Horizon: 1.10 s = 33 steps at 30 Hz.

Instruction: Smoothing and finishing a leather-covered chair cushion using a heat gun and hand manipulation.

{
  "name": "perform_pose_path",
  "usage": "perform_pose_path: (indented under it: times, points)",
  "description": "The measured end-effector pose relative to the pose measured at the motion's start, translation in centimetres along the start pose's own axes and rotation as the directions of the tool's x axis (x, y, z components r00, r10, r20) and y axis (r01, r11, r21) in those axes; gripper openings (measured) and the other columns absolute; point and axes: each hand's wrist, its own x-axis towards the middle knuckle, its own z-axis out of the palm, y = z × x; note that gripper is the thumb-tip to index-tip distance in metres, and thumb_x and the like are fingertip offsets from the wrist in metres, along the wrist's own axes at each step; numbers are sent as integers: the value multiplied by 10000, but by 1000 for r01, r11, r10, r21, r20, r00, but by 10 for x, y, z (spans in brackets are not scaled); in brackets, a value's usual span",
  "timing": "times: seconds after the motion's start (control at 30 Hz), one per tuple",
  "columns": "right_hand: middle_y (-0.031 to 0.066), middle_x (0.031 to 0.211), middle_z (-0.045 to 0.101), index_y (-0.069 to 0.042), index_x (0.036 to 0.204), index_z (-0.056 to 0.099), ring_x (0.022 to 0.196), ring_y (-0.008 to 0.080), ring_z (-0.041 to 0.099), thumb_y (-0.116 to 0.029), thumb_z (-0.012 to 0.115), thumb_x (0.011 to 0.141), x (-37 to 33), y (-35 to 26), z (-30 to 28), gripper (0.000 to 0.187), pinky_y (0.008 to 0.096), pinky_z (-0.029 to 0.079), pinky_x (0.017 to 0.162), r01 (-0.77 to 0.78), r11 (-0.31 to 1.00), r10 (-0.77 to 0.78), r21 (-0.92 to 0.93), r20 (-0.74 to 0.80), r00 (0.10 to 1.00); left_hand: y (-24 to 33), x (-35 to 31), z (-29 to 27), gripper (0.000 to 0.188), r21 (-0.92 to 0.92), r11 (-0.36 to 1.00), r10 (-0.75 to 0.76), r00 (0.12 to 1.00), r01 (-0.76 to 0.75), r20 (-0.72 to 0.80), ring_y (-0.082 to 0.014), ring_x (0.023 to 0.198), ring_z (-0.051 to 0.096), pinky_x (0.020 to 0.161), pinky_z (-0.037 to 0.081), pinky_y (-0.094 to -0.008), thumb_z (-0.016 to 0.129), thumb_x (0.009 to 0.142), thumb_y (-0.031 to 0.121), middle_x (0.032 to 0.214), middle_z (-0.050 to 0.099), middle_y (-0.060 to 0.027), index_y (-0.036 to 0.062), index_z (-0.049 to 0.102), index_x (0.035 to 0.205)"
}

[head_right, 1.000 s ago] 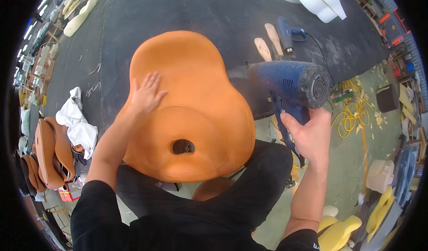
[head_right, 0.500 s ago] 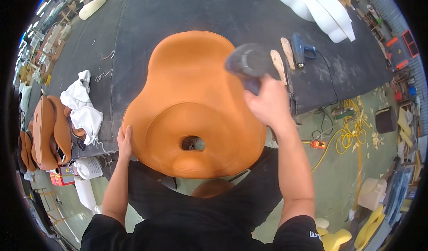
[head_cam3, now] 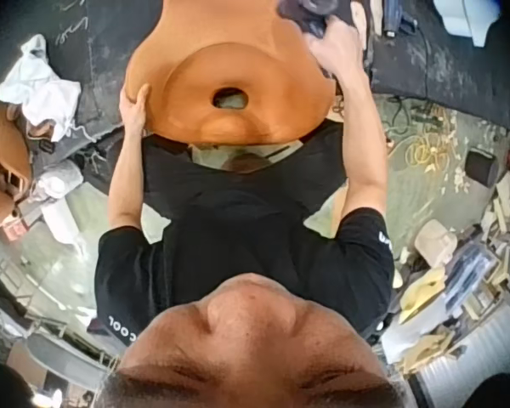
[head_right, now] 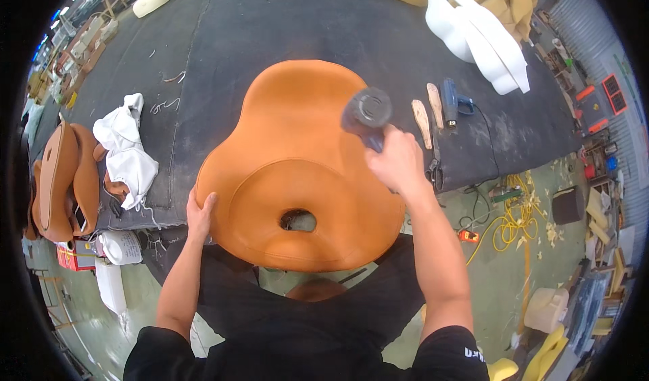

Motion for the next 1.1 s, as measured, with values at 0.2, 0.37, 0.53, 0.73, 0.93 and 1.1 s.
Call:
perform_pose_path:
  times: [0.2, 0.37, 0.53, 0.73, 0.93, 1.1]
  points:
    - [106, 791, 751, 73, 986, 741, 656, 140, 695, -115, 805, 781, -54, 80, -18, 285, 330, 557, 637, -93, 952, 112, 293, -51, 992, 12, -36, 10, 1075, 291, 956, -5, 997, 26, -74, -353, 1305, 667, 1118, 517, -426, 978, 769, 240, 1385, 685, -259, -44, 358, 1601]
    - [91, 827, 757, 69, 1023, 736, 646, 126, 679, -44, 809, 830, -83, 113, -47, 236, 307, 537, 614, -51, 973, 141, 224, -409, 902, 39, -7, -6, 1324, 394, 913, 96, 994, -107, 48, -412, 1314, 665, 1105, 533, -458, 1004, 691, 175, 1401, 668, -295, 1, 160, 1697]
    - [79, 876, 764, 66, 1021, 725, 719, 128, 693, -26, 814, 873, -94, 129, -57, 196, 295, 548, 677, -80, 883, 253, 463, -323, 912, 30, 106, -19, 1179, 885, 460, 529, 779, 70, -337, -437, 1305, 617, 1104, 497, -504, 910, 770, 208, 1511, 594, -249, 25, 216, 1705]
    - [83, 1010, 758, 19, 1136, 705, 932, 199, 720, -85, 823, 806, -100, 155, -5, 365, 365, 575, 882, 83, 858, 65, 508, -268, 961, 109, -72, 133, 1345, 722, 555, 81, 890, -414, 448, -520, 1587, 276, 1274, 319, -534, 947, 747, 478, 1741, 255, -286, -20, 141, 1703]
    - [177, 1054, 769, -63, 1158, 722, 997, 379, 752, -185, 846, 750, -76, 139, 28, 444, 424, 587, 867, 191, 946, -188, 263, -36, 981, 93, -147, 152, 1422, 572, 750, 93, 909, -332, 405, -525, 1606, 226, 1251, 305, -658, 985, 665, 514, 1743, 205, -313, 50, 150, 1717]
    - [151, 1009, 737, -70, 1112, 694, 972, 430, 709, -185, 860, 741, -67, 111, 16, 423, 465, 575, 820, 240, 952, -244, 191, -1, 970, 75, -158, 166, 1298, 587, 742, 43, 898, -322, 438, -536, 1548, 344, 1225, 415, -549, 986, 692, 274, 1711, 265, -320, 74, 203, 1707]
